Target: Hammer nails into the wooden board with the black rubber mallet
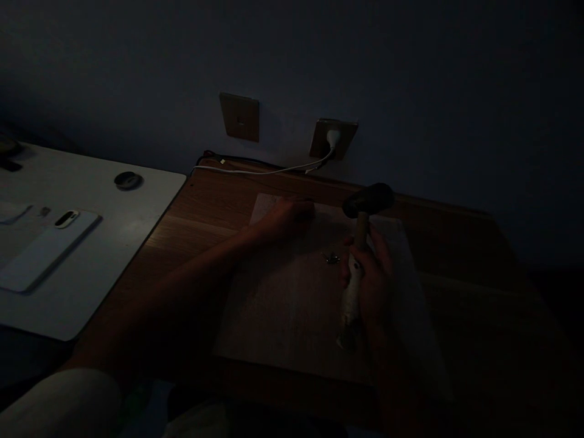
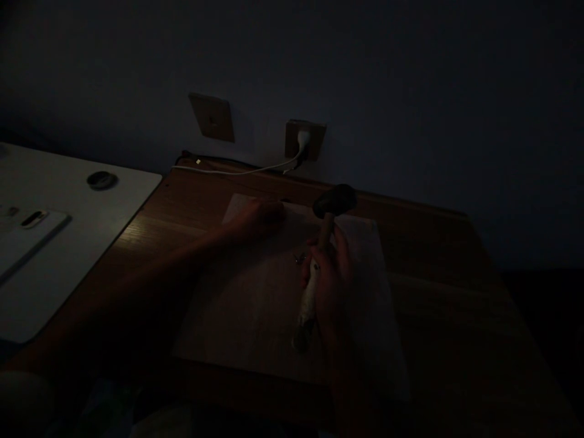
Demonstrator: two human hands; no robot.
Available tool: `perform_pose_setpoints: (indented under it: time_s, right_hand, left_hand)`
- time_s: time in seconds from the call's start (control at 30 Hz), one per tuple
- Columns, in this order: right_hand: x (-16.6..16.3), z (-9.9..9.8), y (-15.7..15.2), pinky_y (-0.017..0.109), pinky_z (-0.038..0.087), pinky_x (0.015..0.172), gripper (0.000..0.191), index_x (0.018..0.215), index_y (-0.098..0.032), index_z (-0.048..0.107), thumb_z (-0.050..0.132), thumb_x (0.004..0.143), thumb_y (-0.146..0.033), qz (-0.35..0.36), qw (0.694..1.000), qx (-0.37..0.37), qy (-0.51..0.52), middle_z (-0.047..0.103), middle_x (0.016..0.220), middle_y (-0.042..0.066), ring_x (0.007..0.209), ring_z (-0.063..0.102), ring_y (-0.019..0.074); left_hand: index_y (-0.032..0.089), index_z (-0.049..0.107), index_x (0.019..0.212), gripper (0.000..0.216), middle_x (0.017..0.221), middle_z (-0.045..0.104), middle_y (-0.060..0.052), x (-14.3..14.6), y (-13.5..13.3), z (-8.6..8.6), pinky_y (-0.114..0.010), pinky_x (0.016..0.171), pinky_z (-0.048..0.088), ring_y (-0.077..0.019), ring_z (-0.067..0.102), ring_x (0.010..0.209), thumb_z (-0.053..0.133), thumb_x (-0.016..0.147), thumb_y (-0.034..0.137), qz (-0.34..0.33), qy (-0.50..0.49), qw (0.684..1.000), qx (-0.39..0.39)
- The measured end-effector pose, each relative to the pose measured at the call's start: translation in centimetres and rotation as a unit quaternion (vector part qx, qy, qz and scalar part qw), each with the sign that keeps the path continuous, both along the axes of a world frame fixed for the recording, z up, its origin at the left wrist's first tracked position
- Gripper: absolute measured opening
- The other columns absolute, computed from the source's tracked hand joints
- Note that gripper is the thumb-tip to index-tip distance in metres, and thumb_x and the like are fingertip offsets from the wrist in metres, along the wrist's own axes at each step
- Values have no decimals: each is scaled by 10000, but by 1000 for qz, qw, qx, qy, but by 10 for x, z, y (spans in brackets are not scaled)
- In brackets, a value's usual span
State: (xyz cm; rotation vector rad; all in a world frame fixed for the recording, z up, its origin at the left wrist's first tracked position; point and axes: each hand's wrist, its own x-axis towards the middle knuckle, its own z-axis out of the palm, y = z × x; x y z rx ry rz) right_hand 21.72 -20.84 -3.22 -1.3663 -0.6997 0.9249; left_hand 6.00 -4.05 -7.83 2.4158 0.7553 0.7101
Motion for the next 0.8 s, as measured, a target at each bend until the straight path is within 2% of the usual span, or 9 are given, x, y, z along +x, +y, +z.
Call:
perform_pose_setpoints:
  time_s: [0.13, 0.2, 0.3, 0.47, 0.57, 0.7, 0.8]
  right_hand:
    - [-2, 1, 0, 240, 302, 351, 628, 1446, -236, 601, 719, 857, -417, 34, 999, -38, -2, 580, 633, -84, 385, 440, 101]
    - [-4, 2, 0, 234, 307, 353, 713, 1494, -217, 559, 734, 843, -449, 32, 999, -42, -6, 548, 576, -103, 375, 428, 106]
    - [-5, 1, 0, 237, 334, 349, 807, 1529, -200, 516, 759, 808, -469, 39, 998, -52, -11, 585, 603, -96, 386, 452, 113]
    - [-6, -1, -1, 250, 349, 342, 808, 1539, -219, 504, 765, 825, -492, 79, 993, -78, -31, 573, 584, -101, 381, 454, 123]
    - [-9, -3, -3, 260, 353, 338, 808, 1550, -225, 481, 756, 846, -511, 96, 991, -78, -45, 553, 567, -107, 374, 440, 128]
    - [-11, -5, -6, 261, 364, 329, 769, 1492, -248, 513, 775, 828, -531, 97, 991, -73, -52, 633, 720, -71, 394, 470, 112]
    - [-12, -8, -7, 246, 368, 341, 699, 1485, -272, 527, 750, 870, -519, 106, 990, -67, -68, 606, 714, -79, 407, 473, 104]
  left_hand:
    - [176, 765, 980, 160, 1018, 768, -76, 0, 0, 1, -328, 877, 541, -219, 702, 963, 652, 870, 149, 8, -4, 1000, -2]
    - [177, 773, 988, 174, 1009, 776, -74, 0, 1, 1, -331, 876, 543, -216, 712, 949, 642, 877, 150, 6, -2, 1000, -13]
    - [176, 766, 1040, 210, 981, 787, -59, 0, 1, 0, -316, 840, 546, -200, 731, 896, 638, 877, 144, 9, -5, 999, -43]
    - [155, 657, 1312, 472, 959, 795, -44, 1, -1, -2, -277, 775, 550, -180, 749, 856, 664, 840, 125, 18, -38, 994, -100]
    - [157, 632, 1342, 507, 956, 792, -44, 1, -1, -3, -270, 751, 544, -175, 741, 836, 677, 837, 144, 10, -50, 994, -101]
    - [161, 632, 1343, 538, 965, 788, -40, 1, 1, -6, -265, 739, 535, -172, 732, 821, 697, 810, 123, -1, -63, 993, -95]
    - [166, 637, 1318, 504, 952, 786, -38, 1, 2, -8, -268, 739, 541, -176, 738, 815, 708, 821, 137, 1, -68, 993, -98]
